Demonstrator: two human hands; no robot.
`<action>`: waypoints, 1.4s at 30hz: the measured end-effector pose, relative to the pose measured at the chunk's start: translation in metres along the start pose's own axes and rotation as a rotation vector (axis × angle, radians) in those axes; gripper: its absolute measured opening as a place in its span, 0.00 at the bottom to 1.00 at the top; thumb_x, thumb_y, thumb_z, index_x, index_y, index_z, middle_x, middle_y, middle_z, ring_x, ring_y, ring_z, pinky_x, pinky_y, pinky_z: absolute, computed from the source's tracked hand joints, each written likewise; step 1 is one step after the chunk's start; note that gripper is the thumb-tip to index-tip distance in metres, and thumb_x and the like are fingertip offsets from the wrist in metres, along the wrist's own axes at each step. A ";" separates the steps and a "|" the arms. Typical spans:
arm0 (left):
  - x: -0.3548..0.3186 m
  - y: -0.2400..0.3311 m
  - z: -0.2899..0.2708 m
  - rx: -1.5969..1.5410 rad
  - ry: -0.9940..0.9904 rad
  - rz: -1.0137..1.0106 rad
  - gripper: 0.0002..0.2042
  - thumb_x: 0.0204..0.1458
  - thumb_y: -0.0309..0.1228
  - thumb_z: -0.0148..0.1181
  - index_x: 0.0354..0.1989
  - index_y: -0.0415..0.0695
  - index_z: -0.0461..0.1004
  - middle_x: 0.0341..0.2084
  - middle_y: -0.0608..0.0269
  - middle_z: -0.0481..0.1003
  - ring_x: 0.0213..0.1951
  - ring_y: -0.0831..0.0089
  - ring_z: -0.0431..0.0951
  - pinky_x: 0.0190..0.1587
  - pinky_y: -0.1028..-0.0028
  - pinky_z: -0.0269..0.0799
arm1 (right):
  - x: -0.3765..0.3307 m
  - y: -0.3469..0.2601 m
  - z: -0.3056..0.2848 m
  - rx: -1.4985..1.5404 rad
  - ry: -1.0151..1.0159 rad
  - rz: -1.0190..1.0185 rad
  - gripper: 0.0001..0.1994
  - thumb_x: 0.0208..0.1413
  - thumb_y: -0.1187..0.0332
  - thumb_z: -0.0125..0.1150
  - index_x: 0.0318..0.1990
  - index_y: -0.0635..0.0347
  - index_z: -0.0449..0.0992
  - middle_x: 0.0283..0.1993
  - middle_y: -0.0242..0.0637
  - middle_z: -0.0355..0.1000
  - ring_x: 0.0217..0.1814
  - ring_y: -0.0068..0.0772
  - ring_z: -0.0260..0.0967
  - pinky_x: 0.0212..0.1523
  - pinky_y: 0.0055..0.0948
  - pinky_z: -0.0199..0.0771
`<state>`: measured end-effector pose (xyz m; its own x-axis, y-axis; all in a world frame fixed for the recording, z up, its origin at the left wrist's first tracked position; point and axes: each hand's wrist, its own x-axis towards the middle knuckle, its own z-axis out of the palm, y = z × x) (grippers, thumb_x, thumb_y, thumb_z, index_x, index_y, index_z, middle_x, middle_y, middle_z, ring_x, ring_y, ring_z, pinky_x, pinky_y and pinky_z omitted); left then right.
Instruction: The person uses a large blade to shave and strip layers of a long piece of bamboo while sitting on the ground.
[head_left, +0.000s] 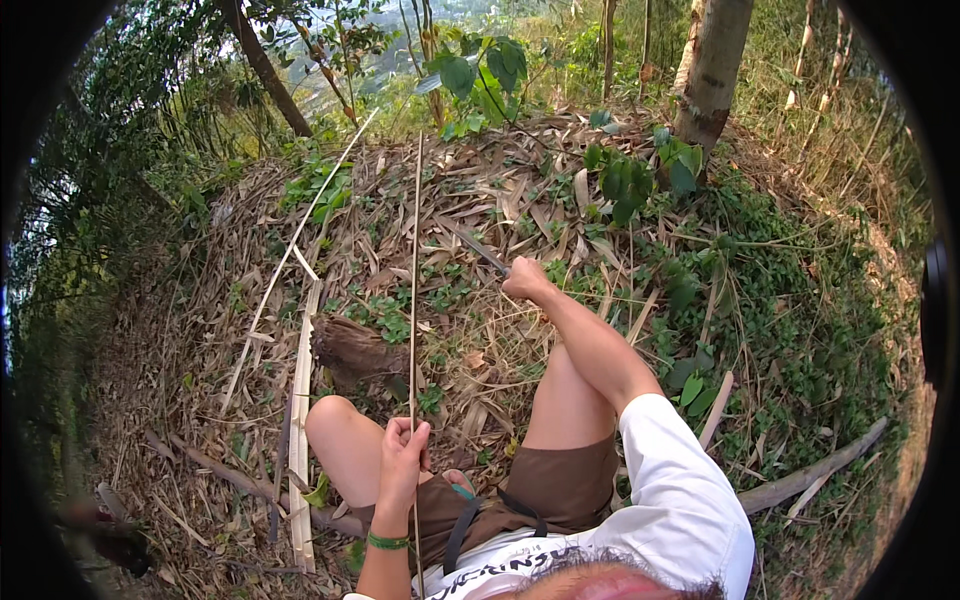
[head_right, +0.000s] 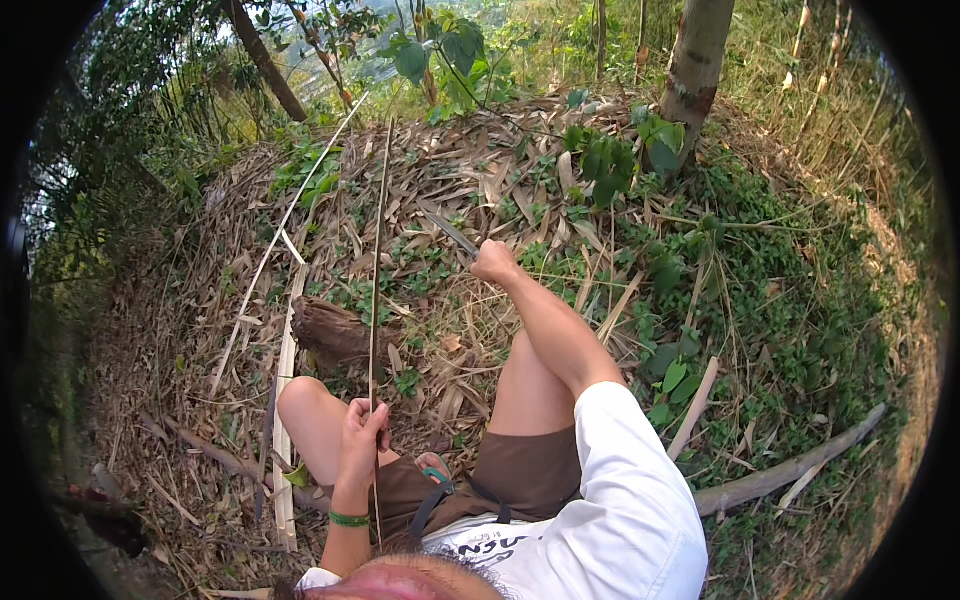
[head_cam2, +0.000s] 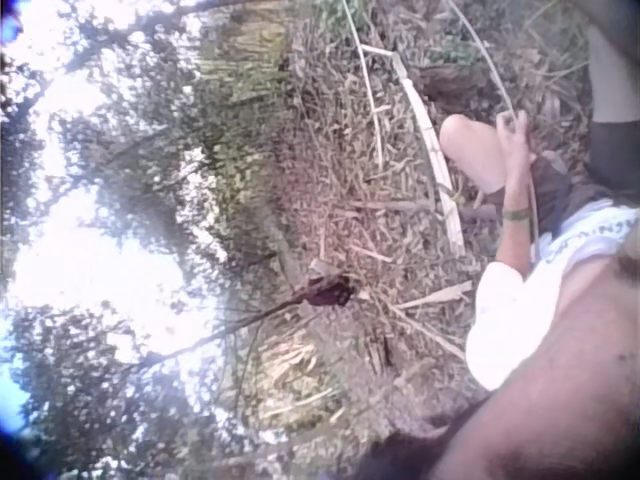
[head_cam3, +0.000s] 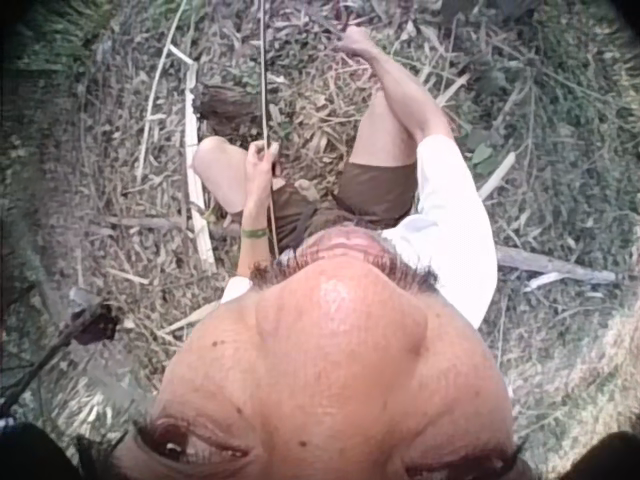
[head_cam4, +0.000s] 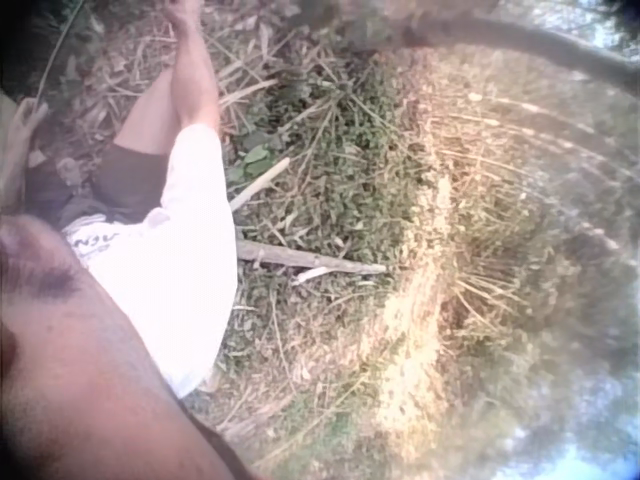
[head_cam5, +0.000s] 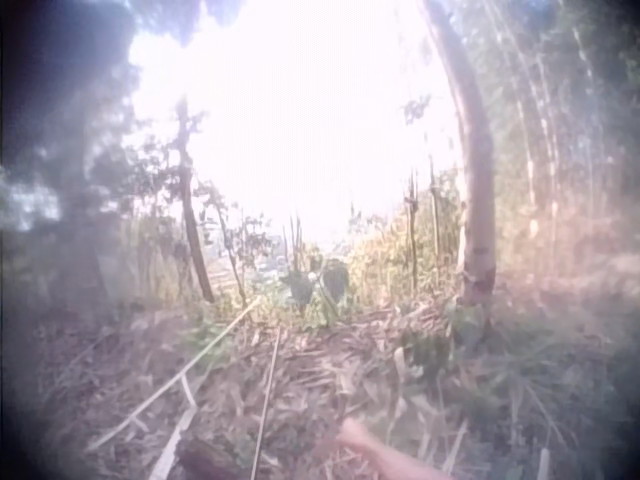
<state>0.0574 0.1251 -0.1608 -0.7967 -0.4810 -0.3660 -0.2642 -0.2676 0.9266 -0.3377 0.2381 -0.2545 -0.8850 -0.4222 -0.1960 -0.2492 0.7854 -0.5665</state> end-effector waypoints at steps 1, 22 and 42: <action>0.000 0.003 0.000 -0.010 -0.013 -0.002 0.09 0.63 0.33 0.59 0.40 0.44 0.65 0.22 0.72 0.67 0.18 0.85 0.65 0.19 0.82 0.61 | 0.004 0.005 0.001 -0.108 -0.100 0.028 0.15 0.45 0.67 0.66 0.38 0.69 0.83 0.41 0.57 0.80 0.46 0.50 0.79 0.48 0.40 0.79; 0.008 0.038 -0.009 -0.031 0.074 0.085 0.07 0.66 0.33 0.55 0.40 0.44 0.65 0.20 0.72 0.66 0.17 0.84 0.64 0.19 0.82 0.59 | -0.005 -0.019 0.012 -0.423 -0.451 0.021 0.21 0.48 0.61 0.58 0.48 0.63 0.82 0.51 0.48 0.79 0.54 0.45 0.78 0.49 0.41 0.78; -0.003 0.076 -0.050 0.004 0.193 0.252 0.11 0.68 0.37 0.50 0.43 0.41 0.69 0.21 0.68 0.71 0.18 0.83 0.68 0.19 0.82 0.60 | -0.040 -0.073 0.002 0.312 0.068 -0.169 0.22 0.48 0.49 0.70 0.29 0.63 0.77 0.29 0.43 0.77 0.34 0.41 0.76 0.37 0.40 0.73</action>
<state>0.0672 0.0641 -0.0937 -0.7193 -0.6816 -0.1344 -0.0742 -0.1170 0.9904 -0.2831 0.1962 -0.2068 -0.8685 -0.4947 -0.0309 -0.2716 0.5270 -0.8053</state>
